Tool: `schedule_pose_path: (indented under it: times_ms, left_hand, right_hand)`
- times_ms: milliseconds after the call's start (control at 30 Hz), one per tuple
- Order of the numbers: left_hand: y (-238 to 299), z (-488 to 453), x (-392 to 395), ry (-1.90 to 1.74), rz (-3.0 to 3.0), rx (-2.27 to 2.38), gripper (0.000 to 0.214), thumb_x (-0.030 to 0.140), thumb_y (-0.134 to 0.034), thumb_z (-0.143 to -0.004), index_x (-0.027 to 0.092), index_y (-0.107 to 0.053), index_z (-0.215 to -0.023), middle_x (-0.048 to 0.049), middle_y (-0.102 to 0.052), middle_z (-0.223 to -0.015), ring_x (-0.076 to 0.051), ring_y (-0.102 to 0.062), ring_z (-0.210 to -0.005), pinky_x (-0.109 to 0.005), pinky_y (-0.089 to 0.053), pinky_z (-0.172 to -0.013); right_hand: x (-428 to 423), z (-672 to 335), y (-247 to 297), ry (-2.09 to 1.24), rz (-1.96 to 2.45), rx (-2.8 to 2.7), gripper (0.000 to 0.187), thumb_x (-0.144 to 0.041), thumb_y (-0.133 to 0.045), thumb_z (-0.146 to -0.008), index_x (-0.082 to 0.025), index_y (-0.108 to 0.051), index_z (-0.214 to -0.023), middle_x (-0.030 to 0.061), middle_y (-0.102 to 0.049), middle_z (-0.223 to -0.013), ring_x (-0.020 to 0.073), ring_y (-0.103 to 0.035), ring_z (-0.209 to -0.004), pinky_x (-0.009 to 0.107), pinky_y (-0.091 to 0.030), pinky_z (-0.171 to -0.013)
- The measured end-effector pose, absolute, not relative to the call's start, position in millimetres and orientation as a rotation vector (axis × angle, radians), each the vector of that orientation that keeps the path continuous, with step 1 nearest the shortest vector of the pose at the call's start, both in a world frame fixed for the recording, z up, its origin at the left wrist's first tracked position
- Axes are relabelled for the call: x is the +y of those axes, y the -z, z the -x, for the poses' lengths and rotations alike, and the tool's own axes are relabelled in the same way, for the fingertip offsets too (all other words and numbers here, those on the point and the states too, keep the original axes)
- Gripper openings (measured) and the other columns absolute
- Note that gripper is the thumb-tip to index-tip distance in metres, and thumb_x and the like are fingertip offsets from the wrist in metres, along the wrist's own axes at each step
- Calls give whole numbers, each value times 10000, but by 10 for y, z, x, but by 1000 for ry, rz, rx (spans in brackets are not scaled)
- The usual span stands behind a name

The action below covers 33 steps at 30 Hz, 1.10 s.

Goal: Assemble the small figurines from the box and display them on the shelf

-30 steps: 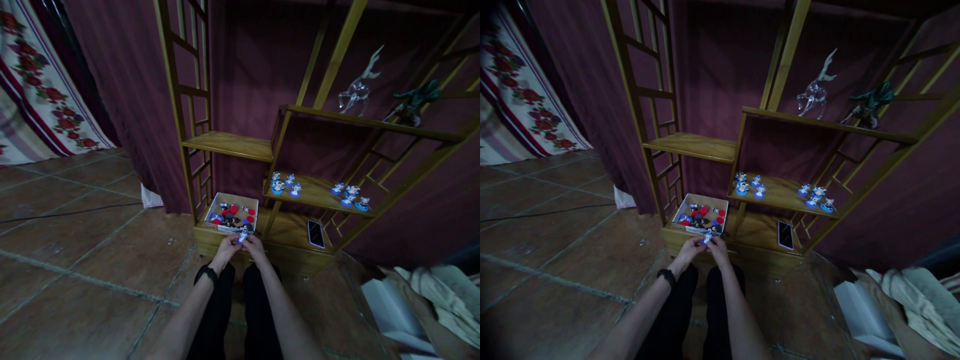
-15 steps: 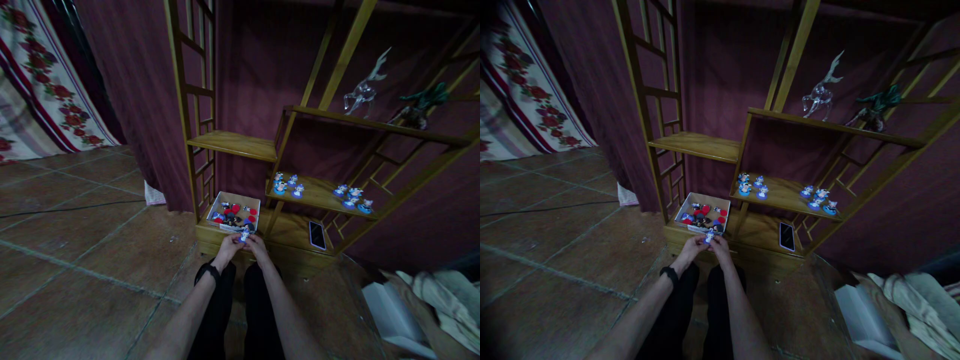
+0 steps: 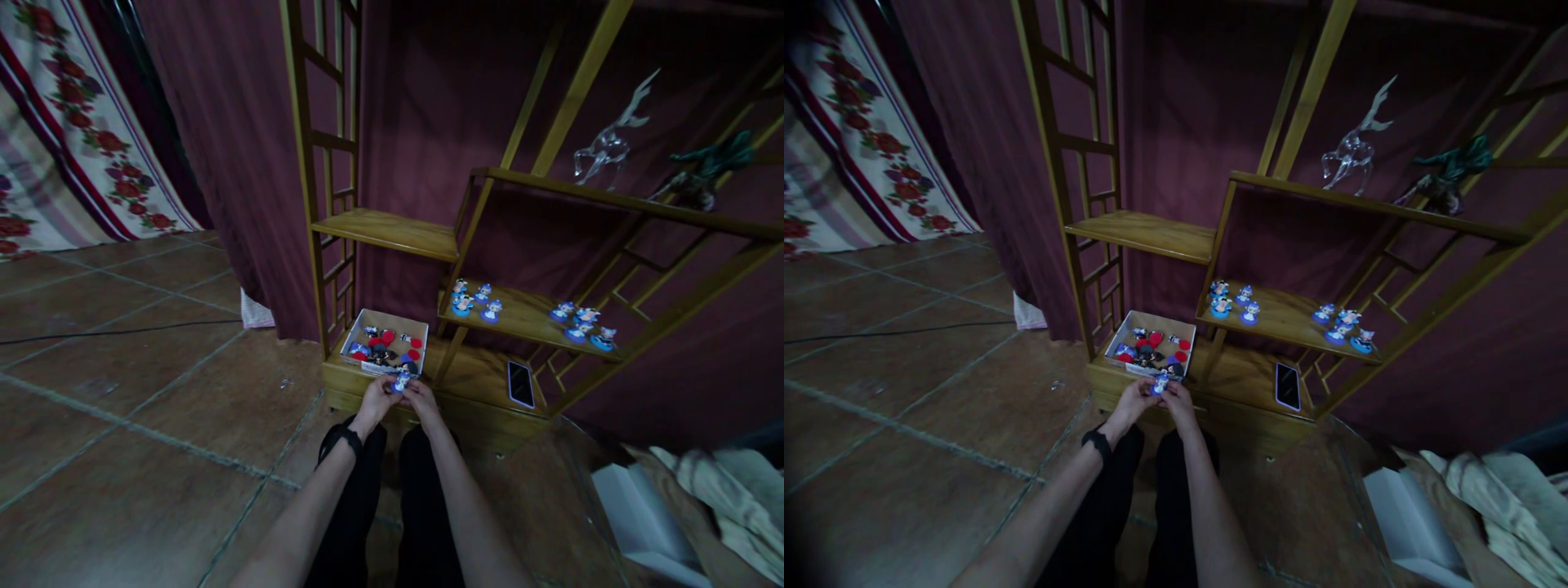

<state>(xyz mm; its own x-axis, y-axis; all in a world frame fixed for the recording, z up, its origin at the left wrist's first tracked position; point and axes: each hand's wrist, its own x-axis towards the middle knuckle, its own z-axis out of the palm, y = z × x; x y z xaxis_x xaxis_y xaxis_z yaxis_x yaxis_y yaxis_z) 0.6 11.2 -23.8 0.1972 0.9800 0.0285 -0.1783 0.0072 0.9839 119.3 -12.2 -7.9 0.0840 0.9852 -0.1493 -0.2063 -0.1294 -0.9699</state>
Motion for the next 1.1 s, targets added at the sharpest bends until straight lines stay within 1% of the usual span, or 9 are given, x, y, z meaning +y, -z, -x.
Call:
schedule_pose_path:
  times_ms: [267,400,533,733,833,933,1100]
  left_hand:
    - [271,-17,138,-1214,-1229,1026,354,55,-683,-463,142,-549,-778,27,-588,-656,-100,-530,-576,-237,-419,-607]
    - [294,-19,143,-1228,-1238,1024,338,67,-685,-463,140,-546,-763,26,-583,-658,-98,-528,-588,-229,-414,-604]
    - [299,-10,149,-1210,-1207,1027,338,89,-690,-466,140,-574,-779,20,-595,-653,-102,-530,-584,-227,-416,-593]
    - [217,35,137,-1145,-1221,1039,297,129,-635,-548,129,-650,-844,21,-583,-590,-94,-485,-528,-213,-383,-547]
    - [167,52,122,-1093,-1239,1007,280,138,-626,-558,125,-668,-835,26,-573,-569,-86,-462,-510,-205,-360,-532]
    - [151,50,106,-1077,-1213,988,272,142,-633,-550,123,-664,-819,22,-579,-582,-84,-461,-510,-203,-357,-531]
    - [202,29,101,-1112,-1149,981,345,127,-649,-526,134,-632,-870,22,-587,-586,-101,-504,-534,-219,-399,-562]
  right_hand:
    - [-87,-1201,155,-1315,1224,-894,282,-323,-651,-551,-185,-657,-797,-5,-651,-676,154,-609,-608,294,-502,-609]
    - [-80,-1211,178,-1328,1228,-909,291,-336,-637,-563,-187,-658,-811,-5,-653,-693,146,-606,-612,280,-495,-608]
    - [-72,-1214,205,-1316,1217,-890,284,-341,-652,-549,-185,-651,-786,-7,-645,-693,145,-605,-612,271,-490,-597]
    - [-57,-1225,259,-1285,1213,-837,313,-321,-668,-529,-173,-636,-802,-4,-635,-658,128,-584,-558,249,-475,-545]
    - [-65,-1229,253,-1259,1229,-837,318,-324,-665,-534,-168,-635,-809,-3,-630,-650,119,-571,-548,243,-470,-538]
    - [-80,-1221,218,-1242,1264,-864,305,-332,-658,-546,-169,-630,-802,-10,-619,-639,112,-558,-548,231,-460,-532]
    - [-94,-1188,159,-1219,1313,-903,288,-347,-654,-552,-179,-608,-781,-14,-620,-662,121,-560,-567,224,-444,-515]
